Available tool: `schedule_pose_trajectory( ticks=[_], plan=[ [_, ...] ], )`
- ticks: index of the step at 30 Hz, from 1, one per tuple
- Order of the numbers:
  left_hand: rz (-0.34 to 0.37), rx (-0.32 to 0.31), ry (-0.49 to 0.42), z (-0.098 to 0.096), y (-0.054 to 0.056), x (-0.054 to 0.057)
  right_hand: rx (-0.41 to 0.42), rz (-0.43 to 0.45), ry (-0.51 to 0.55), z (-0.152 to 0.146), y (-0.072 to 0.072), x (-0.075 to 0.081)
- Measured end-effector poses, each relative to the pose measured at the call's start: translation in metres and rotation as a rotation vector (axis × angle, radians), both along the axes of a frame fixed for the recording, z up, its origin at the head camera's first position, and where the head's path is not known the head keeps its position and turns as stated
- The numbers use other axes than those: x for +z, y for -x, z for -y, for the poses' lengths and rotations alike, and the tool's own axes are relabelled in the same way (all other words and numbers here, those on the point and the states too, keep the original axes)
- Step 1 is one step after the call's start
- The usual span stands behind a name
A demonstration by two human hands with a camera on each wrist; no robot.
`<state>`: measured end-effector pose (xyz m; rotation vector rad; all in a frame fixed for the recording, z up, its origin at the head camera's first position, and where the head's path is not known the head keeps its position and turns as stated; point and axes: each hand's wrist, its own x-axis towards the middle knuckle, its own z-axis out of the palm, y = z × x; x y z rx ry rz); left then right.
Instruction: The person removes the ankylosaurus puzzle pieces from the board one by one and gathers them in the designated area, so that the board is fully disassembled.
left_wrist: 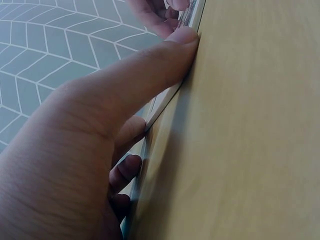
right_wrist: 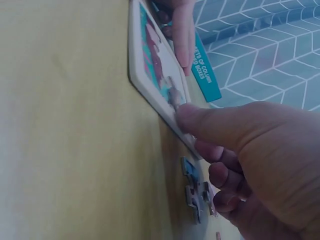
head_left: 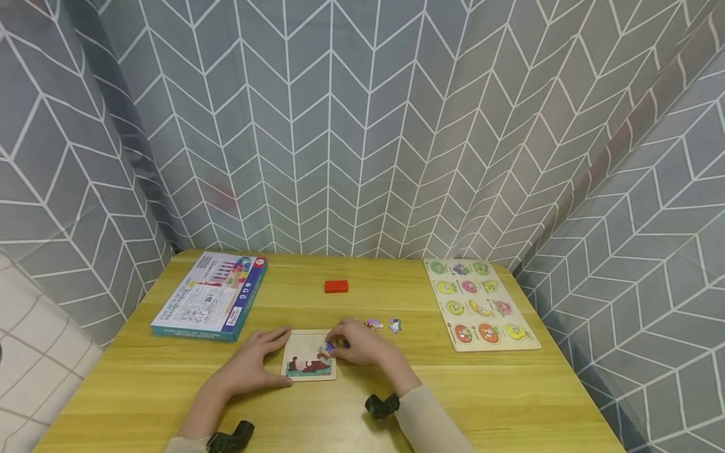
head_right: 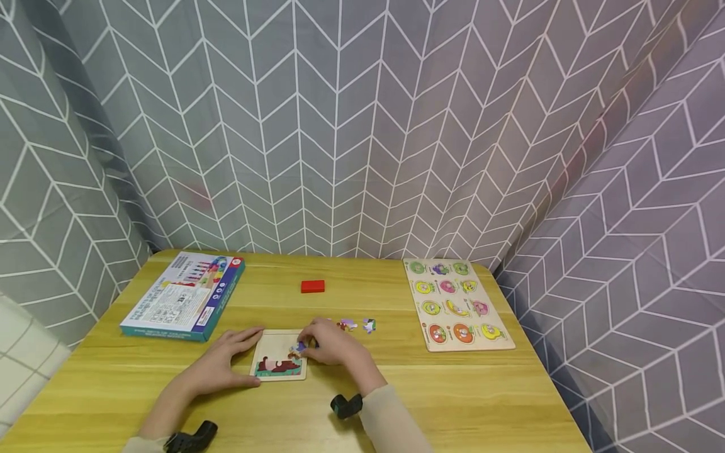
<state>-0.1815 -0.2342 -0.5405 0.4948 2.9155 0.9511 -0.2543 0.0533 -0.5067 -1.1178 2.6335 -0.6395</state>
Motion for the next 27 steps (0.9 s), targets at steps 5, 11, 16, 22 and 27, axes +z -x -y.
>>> schedule_pose_trajectory(
  ticks=[5,11,16,22,27],
  plan=[
    [0.003,0.000,0.004,-0.001,-0.001,0.001,-0.016,-0.011,0.054,-0.001,0.000,-0.003],
    [0.002,0.002,-0.001,-0.002,-0.001,0.000,-0.133,0.019,0.255,-0.013,-0.005,0.003],
    [0.007,0.000,-0.009,-0.001,-0.002,0.000,-0.248,-0.028,0.363,-0.044,-0.007,0.008],
    [0.004,-0.003,-0.011,0.000,-0.002,0.000,-0.377,-0.086,0.431,-0.094,-0.005,0.004],
    [0.005,-0.005,-0.009,0.000,-0.001,-0.001,-0.428,-0.120,0.401,-0.127,-0.008,-0.006]
  ],
)
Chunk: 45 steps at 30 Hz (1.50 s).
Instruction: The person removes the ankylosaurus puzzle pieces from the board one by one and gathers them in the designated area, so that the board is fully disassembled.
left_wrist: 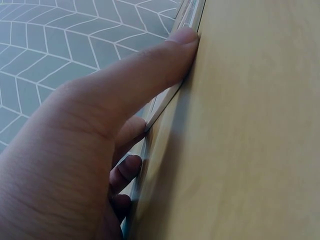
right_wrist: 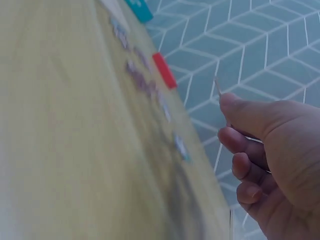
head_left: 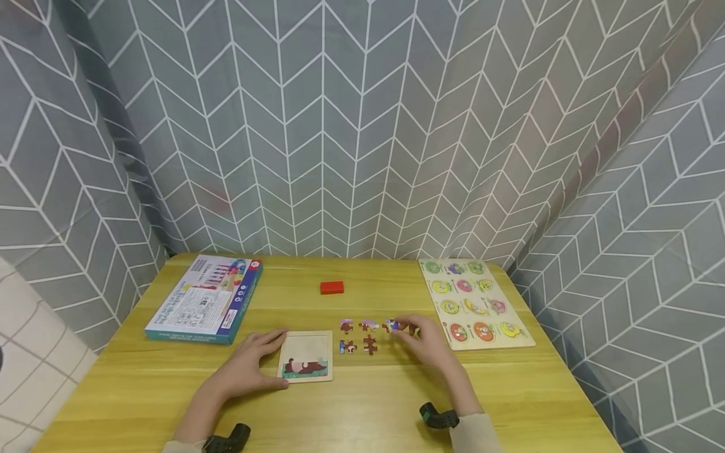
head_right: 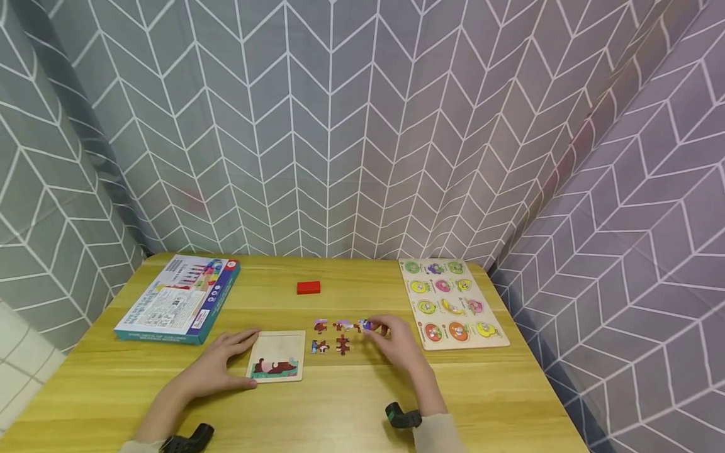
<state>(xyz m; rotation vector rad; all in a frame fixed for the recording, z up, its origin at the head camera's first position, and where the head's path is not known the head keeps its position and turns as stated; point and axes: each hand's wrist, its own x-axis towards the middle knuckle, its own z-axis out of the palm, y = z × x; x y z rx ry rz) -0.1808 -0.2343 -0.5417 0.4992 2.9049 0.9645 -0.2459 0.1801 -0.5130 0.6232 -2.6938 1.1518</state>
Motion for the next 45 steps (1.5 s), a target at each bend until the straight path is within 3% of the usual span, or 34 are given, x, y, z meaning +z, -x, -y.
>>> schedule_pose_trajectory(
  ticks=[7,17,27,36,45],
  plan=[
    [0.011,0.008,0.000,0.000,0.000,-0.001,0.001,0.123,-0.059,-0.016,-0.008,-0.014],
    [0.009,0.006,0.001,-0.001,0.000,0.000,0.013,0.052,-0.105,-0.016,-0.007,-0.032],
    [-0.018,0.001,0.013,-0.001,0.001,0.000,0.003,0.068,-0.093,-0.016,-0.007,-0.033],
    [-0.016,-0.001,0.016,0.000,0.001,0.000,-0.008,0.130,-0.025,-0.008,-0.002,-0.016],
    [-0.013,-0.006,0.005,0.001,0.001,-0.003,0.141,0.113,-0.028,0.047,0.015,0.012]
  ],
)
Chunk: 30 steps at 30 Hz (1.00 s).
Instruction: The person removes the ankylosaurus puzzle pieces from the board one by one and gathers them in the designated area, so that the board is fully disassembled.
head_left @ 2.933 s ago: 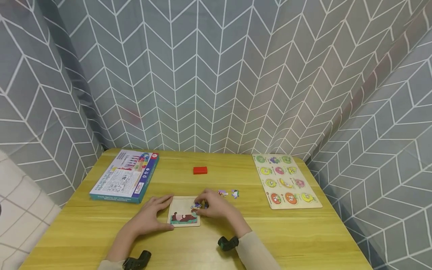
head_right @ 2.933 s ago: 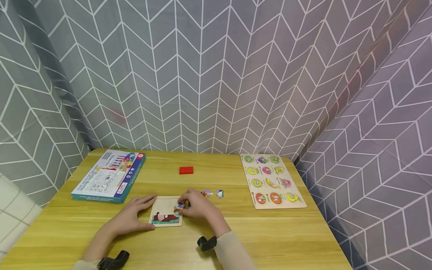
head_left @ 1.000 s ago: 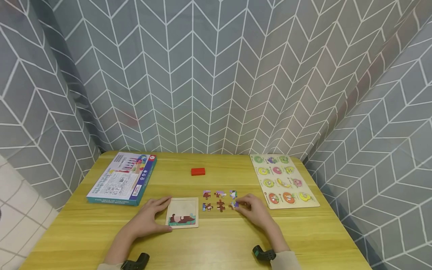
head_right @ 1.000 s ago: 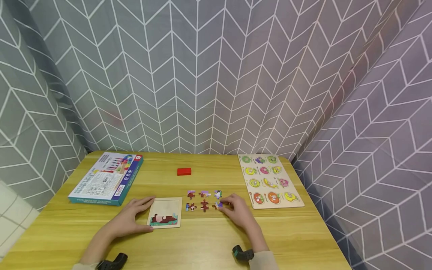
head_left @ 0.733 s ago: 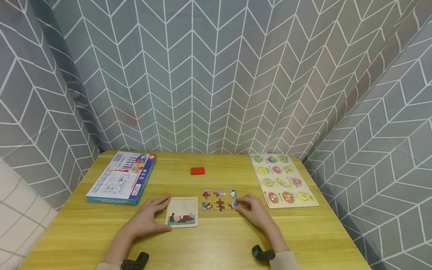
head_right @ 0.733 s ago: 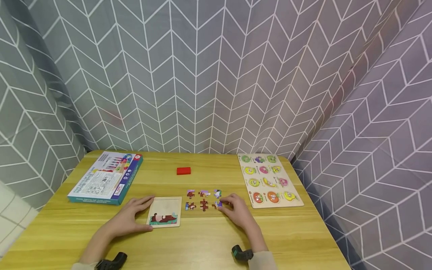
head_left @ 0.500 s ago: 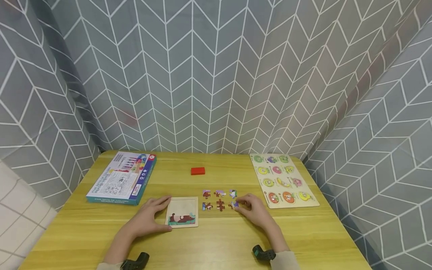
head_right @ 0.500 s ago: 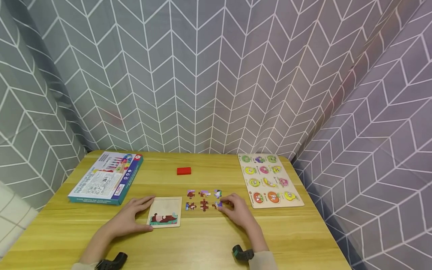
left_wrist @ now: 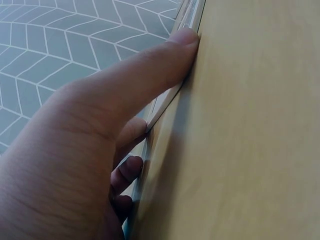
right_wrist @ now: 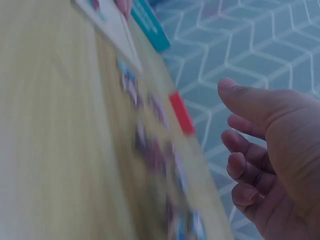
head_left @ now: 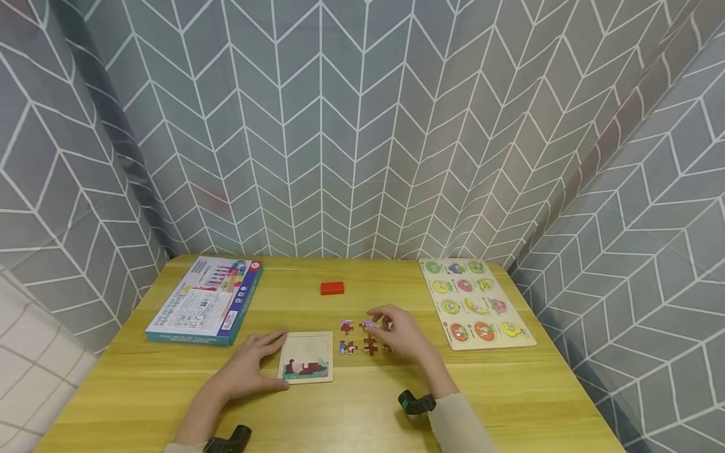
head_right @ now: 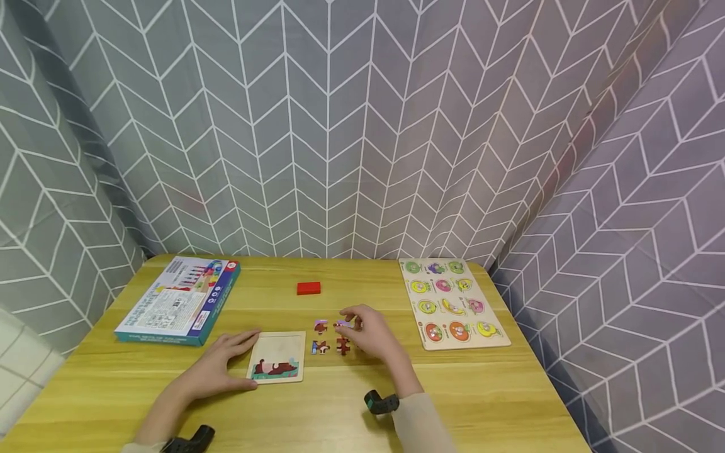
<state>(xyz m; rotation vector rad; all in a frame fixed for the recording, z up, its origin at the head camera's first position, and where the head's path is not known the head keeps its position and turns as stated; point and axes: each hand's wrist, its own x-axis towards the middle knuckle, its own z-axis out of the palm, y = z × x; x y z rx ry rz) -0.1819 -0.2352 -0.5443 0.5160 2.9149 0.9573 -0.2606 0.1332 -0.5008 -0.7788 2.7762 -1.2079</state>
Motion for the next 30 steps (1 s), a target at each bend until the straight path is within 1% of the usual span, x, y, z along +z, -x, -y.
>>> schedule_pose_trajectory(
  ticks=[4,7,11,13,16,19,25,30],
  plan=[
    [0.002,-0.008,-0.013,-0.001,0.000,-0.003,0.083,0.010,-0.012,0.032,0.002,0.011],
    [-0.018,-0.002,-0.014,-0.001,0.000,-0.001,0.149,0.017,-0.037,0.060,0.002,0.019],
    [-0.052,0.008,-0.004,0.000,0.000,0.002,0.204,0.007,-0.074,0.092,-0.002,0.025],
    [-0.055,0.002,0.006,0.000,0.000,0.003,0.217,0.008,-0.092,0.105,-0.005,0.024],
    [-0.039,-0.003,0.005,-0.002,0.000,0.002,0.237,0.030,-0.112,0.119,-0.010,0.019],
    [-0.049,-0.006,0.005,-0.001,0.001,0.002,0.265,0.041,-0.131,0.129,-0.012,0.014],
    [-0.072,-0.005,0.015,-0.001,0.002,0.001,0.285,0.048,-0.148,0.138,-0.019,0.005],
    [-0.086,-0.014,0.013,0.000,0.000,0.001,0.300,0.044,-0.192,0.141,-0.028,0.000]
  ],
)
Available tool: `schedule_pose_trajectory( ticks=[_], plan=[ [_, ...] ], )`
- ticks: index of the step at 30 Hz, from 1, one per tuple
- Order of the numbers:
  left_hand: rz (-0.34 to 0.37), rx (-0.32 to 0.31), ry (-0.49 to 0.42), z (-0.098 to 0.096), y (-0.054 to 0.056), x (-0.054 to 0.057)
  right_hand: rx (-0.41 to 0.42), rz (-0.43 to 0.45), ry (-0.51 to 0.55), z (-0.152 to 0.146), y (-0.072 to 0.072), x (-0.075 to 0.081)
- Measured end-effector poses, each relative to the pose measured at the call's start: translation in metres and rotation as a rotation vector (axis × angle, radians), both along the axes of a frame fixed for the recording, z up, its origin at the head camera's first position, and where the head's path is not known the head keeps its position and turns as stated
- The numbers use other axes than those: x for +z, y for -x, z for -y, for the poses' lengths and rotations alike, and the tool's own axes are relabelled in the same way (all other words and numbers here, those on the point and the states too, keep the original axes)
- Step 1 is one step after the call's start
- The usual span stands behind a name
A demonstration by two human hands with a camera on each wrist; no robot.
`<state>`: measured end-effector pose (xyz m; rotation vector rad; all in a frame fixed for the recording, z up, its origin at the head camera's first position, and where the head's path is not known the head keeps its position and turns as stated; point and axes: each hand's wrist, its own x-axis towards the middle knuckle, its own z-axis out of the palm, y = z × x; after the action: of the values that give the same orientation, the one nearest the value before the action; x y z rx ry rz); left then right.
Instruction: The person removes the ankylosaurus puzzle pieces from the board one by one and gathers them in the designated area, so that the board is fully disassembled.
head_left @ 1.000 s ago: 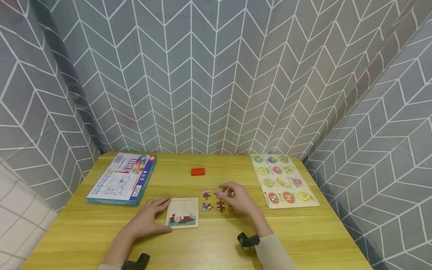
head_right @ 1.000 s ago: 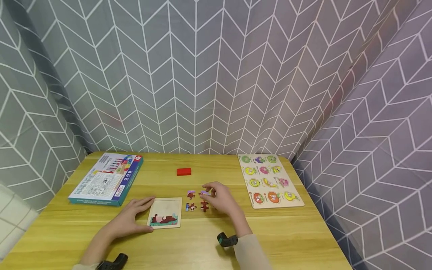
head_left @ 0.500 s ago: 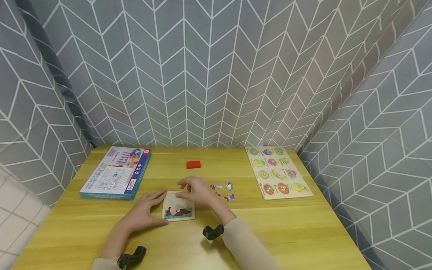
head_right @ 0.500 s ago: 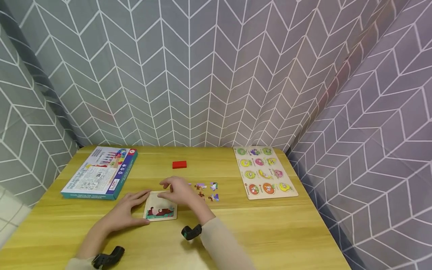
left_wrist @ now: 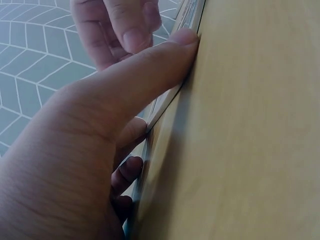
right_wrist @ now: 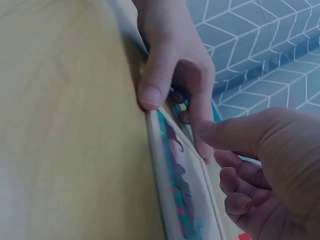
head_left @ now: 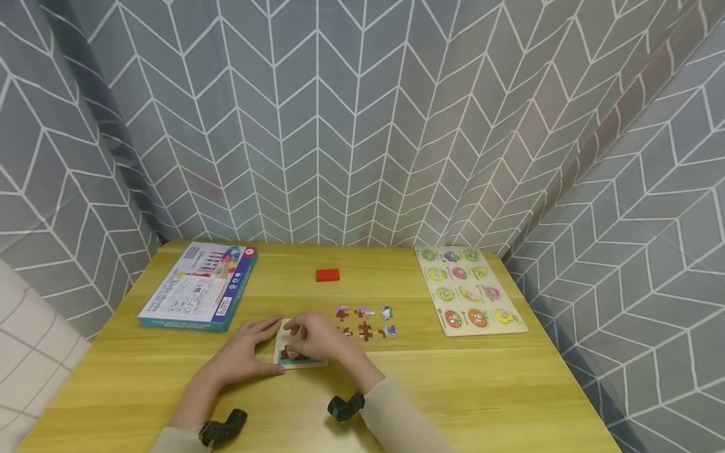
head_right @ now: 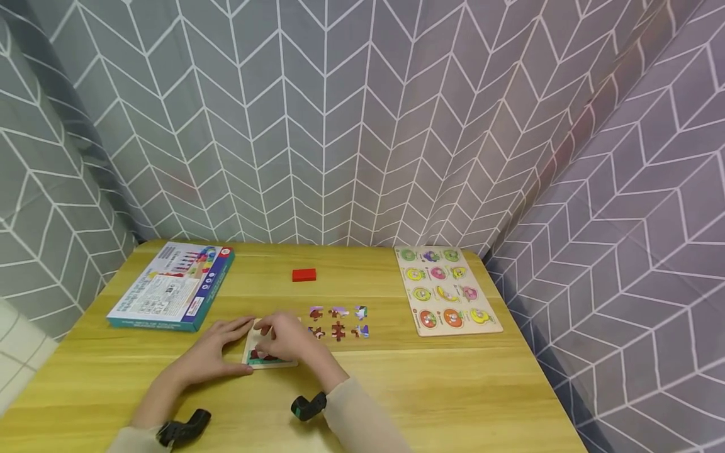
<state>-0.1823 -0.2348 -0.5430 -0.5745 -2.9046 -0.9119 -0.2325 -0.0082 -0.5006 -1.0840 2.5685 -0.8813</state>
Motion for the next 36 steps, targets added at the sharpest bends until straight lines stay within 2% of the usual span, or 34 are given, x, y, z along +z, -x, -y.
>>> schedule_pose_trajectory(
  ticks=[12,23,36],
  plan=[
    [0.008,-0.005,-0.013,-0.001,-0.001,0.001,0.102,-0.107,-0.065,-0.001,-0.014,-0.015],
    [0.014,0.000,-0.004,0.000,-0.001,-0.003,0.074,-0.057,-0.072,-0.003,-0.016,-0.016],
    [0.010,0.008,-0.004,-0.002,-0.003,0.000,0.062,-0.007,-0.048,-0.006,-0.017,-0.016]
  ],
)
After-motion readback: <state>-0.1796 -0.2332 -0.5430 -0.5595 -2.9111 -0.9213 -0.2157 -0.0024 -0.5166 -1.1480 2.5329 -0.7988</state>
